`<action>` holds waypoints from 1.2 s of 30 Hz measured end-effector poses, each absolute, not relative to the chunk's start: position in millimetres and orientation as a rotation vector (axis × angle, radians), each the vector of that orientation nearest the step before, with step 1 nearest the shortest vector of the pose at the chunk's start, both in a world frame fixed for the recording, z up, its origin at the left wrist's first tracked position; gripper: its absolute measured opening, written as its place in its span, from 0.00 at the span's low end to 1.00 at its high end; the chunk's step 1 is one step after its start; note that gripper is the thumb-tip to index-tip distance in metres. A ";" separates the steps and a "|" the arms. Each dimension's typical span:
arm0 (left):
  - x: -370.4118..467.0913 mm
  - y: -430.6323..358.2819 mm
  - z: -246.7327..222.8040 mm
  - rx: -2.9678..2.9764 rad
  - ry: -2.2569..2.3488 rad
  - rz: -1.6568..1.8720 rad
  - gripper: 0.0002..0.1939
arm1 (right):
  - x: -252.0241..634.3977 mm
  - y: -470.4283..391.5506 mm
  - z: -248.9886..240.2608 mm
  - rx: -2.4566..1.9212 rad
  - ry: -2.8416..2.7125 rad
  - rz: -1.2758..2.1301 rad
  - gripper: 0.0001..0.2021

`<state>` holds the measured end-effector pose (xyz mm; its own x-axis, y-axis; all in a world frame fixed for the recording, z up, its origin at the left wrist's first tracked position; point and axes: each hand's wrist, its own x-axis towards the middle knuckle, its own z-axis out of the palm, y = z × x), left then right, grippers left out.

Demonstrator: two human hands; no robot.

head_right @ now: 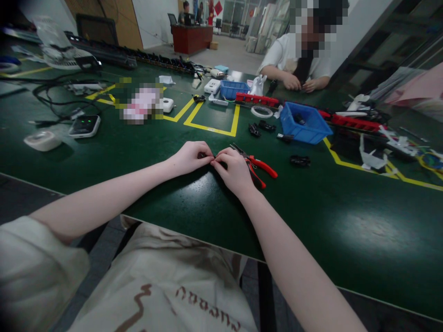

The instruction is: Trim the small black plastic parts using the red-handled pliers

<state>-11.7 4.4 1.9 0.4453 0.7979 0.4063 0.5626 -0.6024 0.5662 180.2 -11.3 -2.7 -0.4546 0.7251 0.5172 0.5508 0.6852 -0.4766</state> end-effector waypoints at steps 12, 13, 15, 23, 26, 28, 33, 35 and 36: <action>-16.7 -2.9 6.1 2.307 1.139 0.910 0.05 | 180.4 -17.6 2.1 -1.001 -2.405 0.009 0.08; -17.2 -3.3 6.7 2.309 1.129 0.898 0.05 | 181.8 -18.4 3.1 -0.998 -2.400 0.040 0.08; -18.0 -4.1 7.8 2.310 1.113 0.872 0.06 | 185.4 -20.0 5.1 -0.996 -2.343 0.137 0.09; -16.0 -5.2 12.6 2.203 1.149 0.788 0.07 | 190.3 -23.2 10.8 -1.091 -2.161 0.485 0.13; -14.6 -3.6 13.8 2.165 1.146 0.762 0.07 | 190.9 -22.3 12.3 -1.112 -2.177 0.548 0.11; -14.1 -2.9 14.5 2.154 1.135 0.757 0.07 | 192.9 -21.3 13.2 -1.114 -2.202 0.571 0.09; -14.3 -3.1 16.9 2.132 1.124 0.708 0.08 | 199.0 -18.2 14.7 -1.108 -2.241 0.548 0.07; -14.6 -3.2 17.7 2.127 1.121 0.694 0.08 | 200.9 -17.4 15.1 -1.103 -2.245 0.548 0.07; -14.6 -3.2 18.0 2.124 1.118 0.690 0.07 | 201.7 -17.1 15.4 -1.100 -2.248 0.548 0.07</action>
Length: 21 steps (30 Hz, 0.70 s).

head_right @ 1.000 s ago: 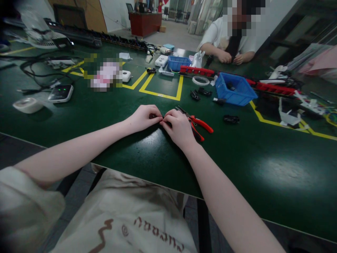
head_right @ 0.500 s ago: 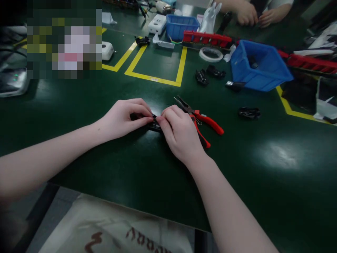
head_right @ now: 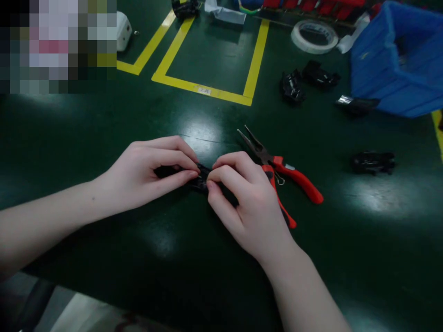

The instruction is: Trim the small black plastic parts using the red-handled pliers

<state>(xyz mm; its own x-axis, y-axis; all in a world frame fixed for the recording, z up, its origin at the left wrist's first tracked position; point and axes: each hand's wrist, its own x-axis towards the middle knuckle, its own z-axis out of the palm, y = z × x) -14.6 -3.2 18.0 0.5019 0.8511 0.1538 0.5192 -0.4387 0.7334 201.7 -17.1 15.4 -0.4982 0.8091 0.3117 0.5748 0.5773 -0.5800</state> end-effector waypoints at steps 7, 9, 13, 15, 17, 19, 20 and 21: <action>-15.2 -2.6 19.1 2.102 1.098 0.688 0.07 | 205.6 -19.6 14.9 -1.060 -2.348 0.453 0.12; -15.3 -2.6 19.1 2.102 1.088 0.693 0.07 | 205.5 -20.9 14.2 -1.047 -2.402 0.375 0.12; -15.2 -2.6 18.7 2.093 1.080 0.712 0.07 | 202.8 -23.4 14.8 -1.037 -2.456 0.222 0.12; -15.1 -2.5 18.7 2.080 1.086 0.713 0.07 | 201.0 -24.3 16.1 -1.038 -2.467 0.186 0.12; -15.0 -2.5 18.9 2.072 1.090 0.709 0.07 | 199.7 -25.0 17.5 -1.030 -2.486 0.155 0.13; -15.1 -2.5 19.2 2.074 1.087 0.702 0.07 | 199.1 -25.6 18.4 -1.024 -2.496 0.135 0.12; -15.2 -2.6 19.3 2.077 1.084 0.699 0.06 | 198.9 -25.8 18.5 -1.026 -2.491 0.134 0.12; -15.3 -2.6 19.3 2.082 1.080 0.696 0.06 | 198.8 -25.9 18.3 -1.029 -2.480 0.144 0.11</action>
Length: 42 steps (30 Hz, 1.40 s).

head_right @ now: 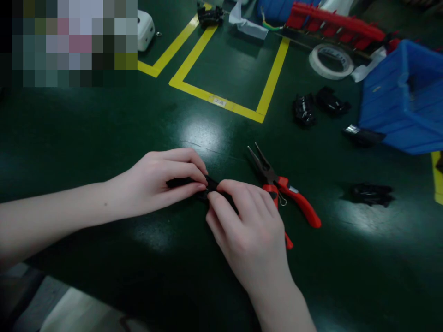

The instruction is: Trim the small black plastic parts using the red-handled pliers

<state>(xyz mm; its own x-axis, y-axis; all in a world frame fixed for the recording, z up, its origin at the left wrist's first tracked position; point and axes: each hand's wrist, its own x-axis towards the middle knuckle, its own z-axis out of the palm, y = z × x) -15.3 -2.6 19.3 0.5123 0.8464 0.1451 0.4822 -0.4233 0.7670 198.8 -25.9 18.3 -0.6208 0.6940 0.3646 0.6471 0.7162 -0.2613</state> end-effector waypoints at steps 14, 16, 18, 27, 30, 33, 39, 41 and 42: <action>-17.4 -2.8 18.6 2.105 1.020 0.689 0.06 | 194.4 -26.4 18.8 -0.996 -2.486 0.064 0.05; -17.5 -2.8 17.6 2.111 1.011 0.697 0.06 | 194.2 -26.6 19.8 -1.001 -2.506 0.055 0.05; -17.2 -2.8 16.6 2.116 1.006 0.706 0.06 | 193.5 -27.2 20.8 -1.017 -2.523 0.044 0.04; -14.9 -2.7 13.4 2.161 0.995 0.755 0.06 | 189.4 -32.1 23.6 -1.067 -2.589 -0.110 0.05; -14.6 -2.9 12.2 2.184 0.995 0.771 0.06 | 189.0 -32.2 24.4 -1.047 -2.606 -0.214 0.06; -14.4 -2.9 10.7 2.208 0.994 0.778 0.06 | 190.8 -32.1 24.8 -1.022 -2.583 -0.195 0.06; -14.0 -2.3 6.9 2.259 0.992 0.805 0.06 | 195.2 -33.2 26.0 -1.024 -2.515 -0.162 0.07; -13.9 -2.0 5.7 2.268 0.989 0.811 0.06 | 194.9 -33.0 25.8 -1.029 -2.536 -0.167 0.07; -13.8 -1.9 5.2 2.273 0.989 0.816 0.06 | 194.4 -32.8 25.7 -1.028 -2.554 -0.172 0.07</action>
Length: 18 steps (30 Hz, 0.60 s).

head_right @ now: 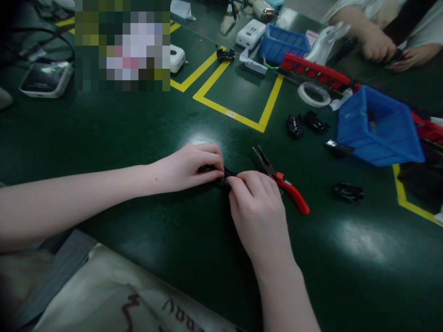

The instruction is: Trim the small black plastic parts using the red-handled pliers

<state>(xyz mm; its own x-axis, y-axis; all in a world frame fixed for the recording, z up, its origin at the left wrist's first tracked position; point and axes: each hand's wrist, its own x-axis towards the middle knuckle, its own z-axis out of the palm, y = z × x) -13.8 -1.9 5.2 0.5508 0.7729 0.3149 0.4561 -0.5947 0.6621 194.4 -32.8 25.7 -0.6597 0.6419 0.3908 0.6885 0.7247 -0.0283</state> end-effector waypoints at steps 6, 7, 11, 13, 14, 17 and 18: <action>-12.6 -2.1 3.7 2.314 1.015 0.826 0.06 | 191.0 -32.8 25.2 -0.989 -2.618 -0.230 0.09; -12.5 -2.1 3.6 2.318 1.019 0.823 0.06 | 190.5 -33.1 25.1 -0.976 -2.616 -0.207 0.09; -12.5 -1.5 2.3 2.338 1.031 0.828 0.07 | 187.8 -33.2 22.7 -0.935 -2.575 -0.054 0.09; -12.8 -0.8 1.8 2.347 1.029 0.830 0.07 | 186.3 -32.5 21.0 -0.942 -2.535 -0.008 0.08; -13.0 -0.5 1.8 2.350 1.026 0.826 0.07 | 185.4 -32.0 20.2 -0.955 -2.512 0.000 0.08; -13.3 -0.1 2.4 2.353 1.026 0.802 0.06 | 182.3 -31.1 18.7 -0.994 -2.457 -0.025 0.08; -13.2 -0.2 2.9 2.352 1.030 0.795 0.06 | 181.1 -31.0 18.6 -1.004 -2.452 -0.041 0.08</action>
